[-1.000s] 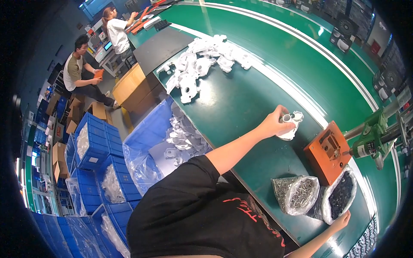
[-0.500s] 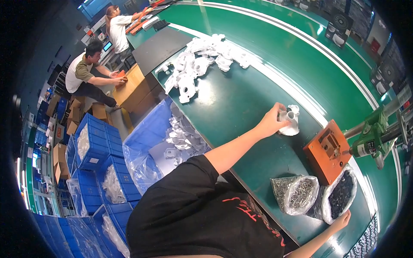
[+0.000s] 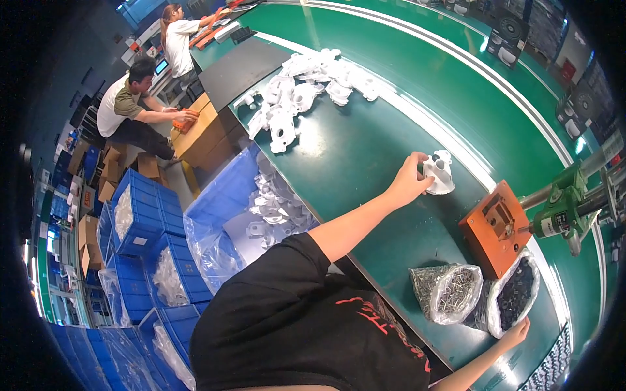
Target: The person assembles plastic parts by inserting metal pins into them by hand, then uses a manual press to secure the components.
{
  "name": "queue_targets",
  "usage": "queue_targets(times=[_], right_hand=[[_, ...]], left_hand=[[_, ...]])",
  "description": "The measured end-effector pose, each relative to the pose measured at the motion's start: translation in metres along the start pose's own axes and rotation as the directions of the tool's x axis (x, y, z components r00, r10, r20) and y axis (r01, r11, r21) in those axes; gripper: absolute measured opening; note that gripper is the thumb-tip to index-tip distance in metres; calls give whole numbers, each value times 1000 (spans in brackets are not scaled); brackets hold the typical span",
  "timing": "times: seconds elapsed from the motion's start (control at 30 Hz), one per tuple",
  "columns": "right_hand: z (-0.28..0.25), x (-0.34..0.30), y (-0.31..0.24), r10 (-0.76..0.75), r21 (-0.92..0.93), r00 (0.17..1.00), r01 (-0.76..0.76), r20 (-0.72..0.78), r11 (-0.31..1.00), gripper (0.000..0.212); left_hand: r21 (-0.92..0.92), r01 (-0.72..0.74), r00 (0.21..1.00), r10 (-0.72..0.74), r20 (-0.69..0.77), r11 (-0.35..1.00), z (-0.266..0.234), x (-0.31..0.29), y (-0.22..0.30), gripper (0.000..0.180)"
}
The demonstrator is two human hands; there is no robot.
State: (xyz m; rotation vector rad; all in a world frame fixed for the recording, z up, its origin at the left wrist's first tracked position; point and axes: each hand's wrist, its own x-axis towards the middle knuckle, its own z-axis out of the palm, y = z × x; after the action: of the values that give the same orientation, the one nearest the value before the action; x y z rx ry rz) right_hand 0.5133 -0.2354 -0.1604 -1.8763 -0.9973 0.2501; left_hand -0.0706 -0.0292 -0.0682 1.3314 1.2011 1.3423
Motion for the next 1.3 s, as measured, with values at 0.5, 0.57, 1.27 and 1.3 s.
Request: queue_targets(times=[0.5, 0.57, 1.27, 1.3], right_hand=[[8, -9, -18, -113, 21, 991, 115, -70, 993, 30], [9, -10, -22, -105, 26, 992, 107, -70, 994, 30], [9, -14, -36, -45, 33, 997, 47, -56, 998, 27], [1, -14, -30, -39, 42, 994, 43, -98, 998, 26]], left_hand=[[359, -2, 996, -28, 80, 933, -10, -6, 14, 29], [399, -16, 996, -18, 82, 917, -4, -5, 14, 29], [883, -396, 694, 712, 107, 253, 67, 110, -62, 35], [879, -393, 782, 602, 163, 272, 65, 100, -55, 38]])
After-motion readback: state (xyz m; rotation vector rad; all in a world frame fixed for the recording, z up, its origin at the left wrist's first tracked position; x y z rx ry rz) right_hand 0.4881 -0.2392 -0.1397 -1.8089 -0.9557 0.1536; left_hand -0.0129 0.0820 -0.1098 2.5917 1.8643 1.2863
